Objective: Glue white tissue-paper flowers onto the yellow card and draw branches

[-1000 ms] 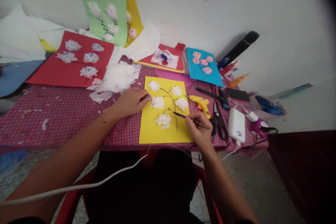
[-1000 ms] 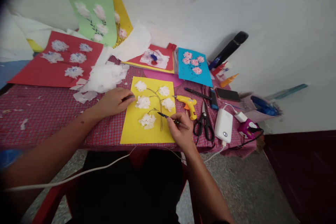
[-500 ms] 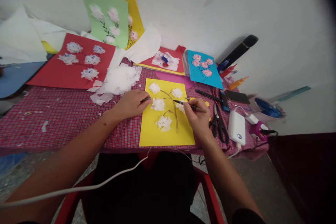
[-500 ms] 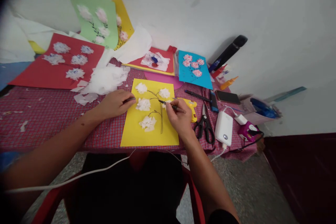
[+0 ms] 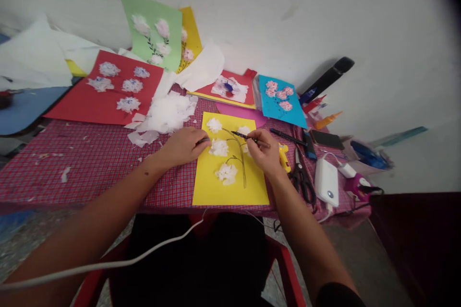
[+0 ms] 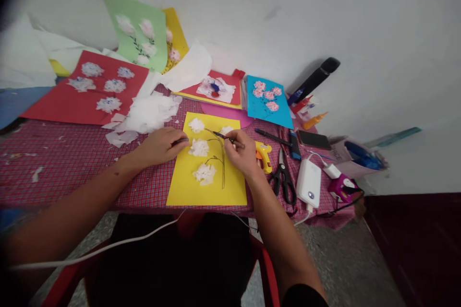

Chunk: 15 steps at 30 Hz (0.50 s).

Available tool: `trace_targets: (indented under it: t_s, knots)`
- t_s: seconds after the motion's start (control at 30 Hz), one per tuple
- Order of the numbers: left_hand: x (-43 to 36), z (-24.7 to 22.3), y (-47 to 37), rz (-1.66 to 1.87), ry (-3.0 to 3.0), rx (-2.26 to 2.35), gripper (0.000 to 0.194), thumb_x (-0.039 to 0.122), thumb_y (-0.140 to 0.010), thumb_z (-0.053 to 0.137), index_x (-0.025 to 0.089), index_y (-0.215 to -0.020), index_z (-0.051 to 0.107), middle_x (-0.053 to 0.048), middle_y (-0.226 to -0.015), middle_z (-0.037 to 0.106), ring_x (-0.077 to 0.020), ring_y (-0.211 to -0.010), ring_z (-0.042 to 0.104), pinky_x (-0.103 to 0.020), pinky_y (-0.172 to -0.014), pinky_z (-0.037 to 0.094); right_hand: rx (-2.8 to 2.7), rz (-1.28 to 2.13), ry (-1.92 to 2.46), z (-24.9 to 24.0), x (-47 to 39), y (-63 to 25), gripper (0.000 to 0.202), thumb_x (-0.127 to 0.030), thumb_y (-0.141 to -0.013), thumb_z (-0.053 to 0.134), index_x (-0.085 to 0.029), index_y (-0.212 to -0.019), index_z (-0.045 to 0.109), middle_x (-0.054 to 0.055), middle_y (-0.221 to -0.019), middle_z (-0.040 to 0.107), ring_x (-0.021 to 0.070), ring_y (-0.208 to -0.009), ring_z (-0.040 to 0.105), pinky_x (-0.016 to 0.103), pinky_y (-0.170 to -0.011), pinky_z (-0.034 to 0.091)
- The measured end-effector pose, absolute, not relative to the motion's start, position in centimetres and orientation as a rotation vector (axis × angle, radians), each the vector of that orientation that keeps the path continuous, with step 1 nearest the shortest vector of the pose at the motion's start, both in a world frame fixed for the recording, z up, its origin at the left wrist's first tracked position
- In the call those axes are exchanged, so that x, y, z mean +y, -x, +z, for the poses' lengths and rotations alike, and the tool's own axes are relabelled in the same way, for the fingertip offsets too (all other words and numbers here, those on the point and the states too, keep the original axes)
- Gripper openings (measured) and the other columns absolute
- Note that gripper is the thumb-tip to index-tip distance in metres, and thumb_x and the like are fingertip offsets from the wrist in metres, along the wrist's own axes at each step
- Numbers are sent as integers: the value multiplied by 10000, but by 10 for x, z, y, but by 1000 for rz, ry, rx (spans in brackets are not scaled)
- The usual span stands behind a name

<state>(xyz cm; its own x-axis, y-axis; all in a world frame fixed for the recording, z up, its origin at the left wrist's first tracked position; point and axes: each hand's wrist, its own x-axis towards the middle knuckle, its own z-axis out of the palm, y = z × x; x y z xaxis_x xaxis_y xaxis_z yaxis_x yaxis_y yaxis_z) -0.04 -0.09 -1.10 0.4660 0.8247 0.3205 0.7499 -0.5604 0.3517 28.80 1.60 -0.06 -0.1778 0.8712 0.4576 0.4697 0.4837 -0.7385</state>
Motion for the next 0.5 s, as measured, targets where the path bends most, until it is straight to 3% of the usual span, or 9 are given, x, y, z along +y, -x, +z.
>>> trace_targets:
  t_s: [0.3, 0.5]
  knots:
    - [0, -11, 0, 683, -2544, 1384, 314, 384, -1044, 455, 166, -986, 673, -97, -924, 724, -246, -907, 650, -381, -809, 472, -1801, 535, 1136, -5, 13, -287, 82, -273, -872, 646, -235, -863, 718, 14, -820, 732, 175, -728, 654, 307, -678, 515]
    - [-1, -10, 0, 681, -2545, 1386, 325, 388, -1044, 453, 161, -992, 678, -106, -929, 720, -256, -916, 650, -392, -817, 477, -1805, 571, 1149, 0, 11, -283, 89, -270, -856, 637, -229, -838, 714, 15, -800, 725, 164, -690, 626, 298, -642, 499]
